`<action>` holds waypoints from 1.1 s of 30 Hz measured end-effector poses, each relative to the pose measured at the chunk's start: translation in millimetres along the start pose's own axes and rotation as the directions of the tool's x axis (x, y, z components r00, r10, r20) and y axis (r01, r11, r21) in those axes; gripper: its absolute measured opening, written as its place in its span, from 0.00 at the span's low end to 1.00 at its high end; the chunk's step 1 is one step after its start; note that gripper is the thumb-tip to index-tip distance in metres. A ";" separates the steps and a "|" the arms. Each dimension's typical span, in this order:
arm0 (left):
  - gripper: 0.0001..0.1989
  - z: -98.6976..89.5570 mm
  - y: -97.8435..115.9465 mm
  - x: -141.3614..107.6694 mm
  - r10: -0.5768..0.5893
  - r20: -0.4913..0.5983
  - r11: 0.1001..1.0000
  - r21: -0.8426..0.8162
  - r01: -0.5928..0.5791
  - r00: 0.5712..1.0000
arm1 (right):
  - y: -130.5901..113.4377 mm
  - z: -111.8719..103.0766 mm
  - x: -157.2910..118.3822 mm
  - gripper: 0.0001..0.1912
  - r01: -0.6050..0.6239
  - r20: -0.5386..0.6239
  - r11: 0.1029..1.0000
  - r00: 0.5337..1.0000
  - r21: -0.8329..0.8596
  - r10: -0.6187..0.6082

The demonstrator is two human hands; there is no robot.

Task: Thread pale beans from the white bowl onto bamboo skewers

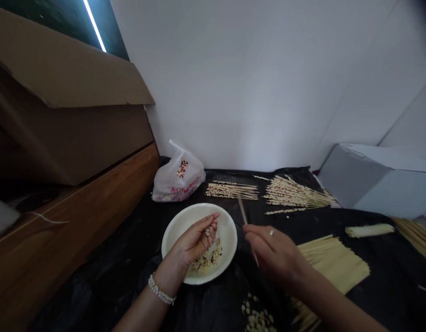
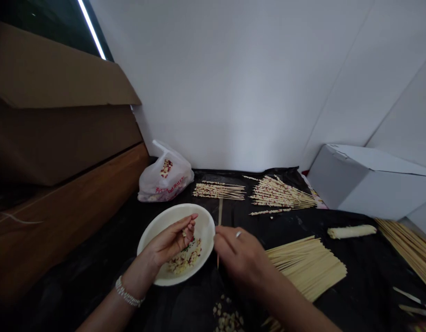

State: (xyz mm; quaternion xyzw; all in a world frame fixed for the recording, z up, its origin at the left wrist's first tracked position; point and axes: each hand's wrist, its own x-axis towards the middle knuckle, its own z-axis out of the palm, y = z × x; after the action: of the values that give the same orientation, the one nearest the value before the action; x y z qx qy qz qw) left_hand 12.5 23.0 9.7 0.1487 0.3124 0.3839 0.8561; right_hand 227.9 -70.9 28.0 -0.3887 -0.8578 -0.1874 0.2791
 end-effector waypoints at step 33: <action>0.19 -6.5 -2.3 -6.7 0.207 0.016 0.957 0.206 -0.205 0.978 | -23.6 12.5 42.1 0.21 -0.064 -0.212 0.996 0.976 -0.070 0.048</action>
State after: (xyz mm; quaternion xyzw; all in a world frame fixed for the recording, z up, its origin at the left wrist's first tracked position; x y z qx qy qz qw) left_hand 6.2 16.5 6.4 0.2675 0.3361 0.4369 0.7904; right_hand 182.7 -55.4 42.1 -0.4011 -0.8045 -0.2521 0.3583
